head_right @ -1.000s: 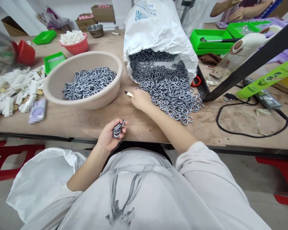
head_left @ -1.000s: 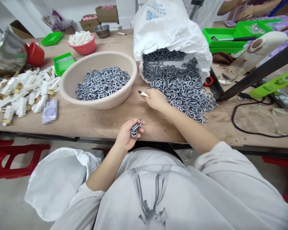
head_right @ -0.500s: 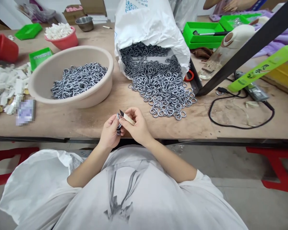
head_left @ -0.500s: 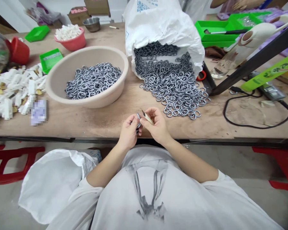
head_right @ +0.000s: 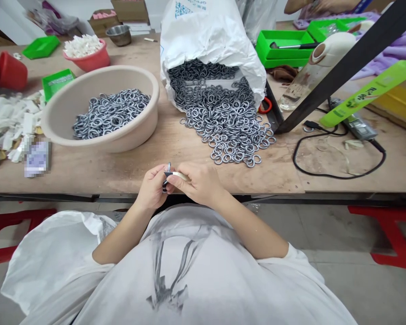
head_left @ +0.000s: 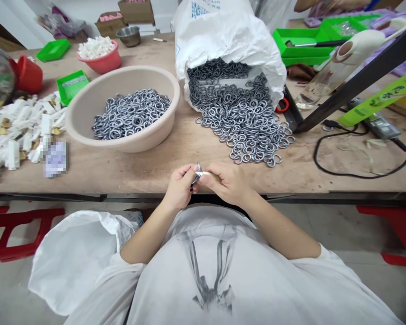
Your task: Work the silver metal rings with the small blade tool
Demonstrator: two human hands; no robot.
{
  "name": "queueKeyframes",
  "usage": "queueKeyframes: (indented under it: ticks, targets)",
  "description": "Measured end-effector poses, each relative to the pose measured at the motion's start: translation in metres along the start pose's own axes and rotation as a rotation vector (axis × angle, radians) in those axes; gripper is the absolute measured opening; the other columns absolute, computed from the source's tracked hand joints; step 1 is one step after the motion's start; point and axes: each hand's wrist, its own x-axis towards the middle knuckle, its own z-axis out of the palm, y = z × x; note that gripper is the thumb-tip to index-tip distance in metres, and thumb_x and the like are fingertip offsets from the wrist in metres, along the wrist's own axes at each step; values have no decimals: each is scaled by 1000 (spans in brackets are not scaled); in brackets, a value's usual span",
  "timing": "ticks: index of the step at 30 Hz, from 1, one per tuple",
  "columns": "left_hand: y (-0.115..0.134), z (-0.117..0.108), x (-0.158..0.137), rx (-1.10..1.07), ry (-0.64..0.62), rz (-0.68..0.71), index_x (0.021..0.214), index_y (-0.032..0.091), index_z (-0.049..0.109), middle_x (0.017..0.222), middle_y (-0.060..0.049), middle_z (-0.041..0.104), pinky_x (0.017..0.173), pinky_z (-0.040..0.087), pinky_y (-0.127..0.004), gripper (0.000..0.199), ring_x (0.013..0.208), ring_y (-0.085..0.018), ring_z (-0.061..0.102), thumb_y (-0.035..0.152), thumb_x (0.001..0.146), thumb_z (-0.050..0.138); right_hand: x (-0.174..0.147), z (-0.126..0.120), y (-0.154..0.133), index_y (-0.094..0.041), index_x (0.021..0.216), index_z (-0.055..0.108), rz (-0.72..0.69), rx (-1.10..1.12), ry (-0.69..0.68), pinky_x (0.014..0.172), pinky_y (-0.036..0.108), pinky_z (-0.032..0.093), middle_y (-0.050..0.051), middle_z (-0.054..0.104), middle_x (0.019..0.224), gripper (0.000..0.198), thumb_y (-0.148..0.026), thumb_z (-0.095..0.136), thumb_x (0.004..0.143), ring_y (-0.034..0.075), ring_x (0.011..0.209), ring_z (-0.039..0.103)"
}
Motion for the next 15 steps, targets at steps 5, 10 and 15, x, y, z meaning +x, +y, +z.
queueKeyframes:
  ticks: [5, 10, 15]
  targets:
    - [-1, -6, 4, 24, -14, 15, 67, 16, 59, 49, 6, 46, 39, 27, -16, 35, 39, -4, 37, 45, 74, 78, 0, 1, -5, -19, 64, 51, -41, -73, 5, 58, 27, 25, -2, 51, 60, 49, -53, 45, 99, 10, 56, 42]
    - [0, -8, -7, 184, -128, -8, 62, 16, 59, 51, 2, 53, 41, 29, -19, 37, 40, -6, 41, 45, 72, 81, 9, -3, 19, -20, 59, 43, 141, -127, 21, 57, 28, 21, -3, 44, 55, 49, -53, 47, 96, 11, 54, 37]
    - [49, -11, -14, 269, -34, 262, 64, 18, 64, 58, 0, 59, 43, 31, -22, 34, 45, -8, 44, 46, 76, 79, 20, -6, 47, -21, 57, 42, 308, -169, 118, 56, 28, 22, -4, 38, 52, 53, -58, 46, 95, 12, 53, 38]
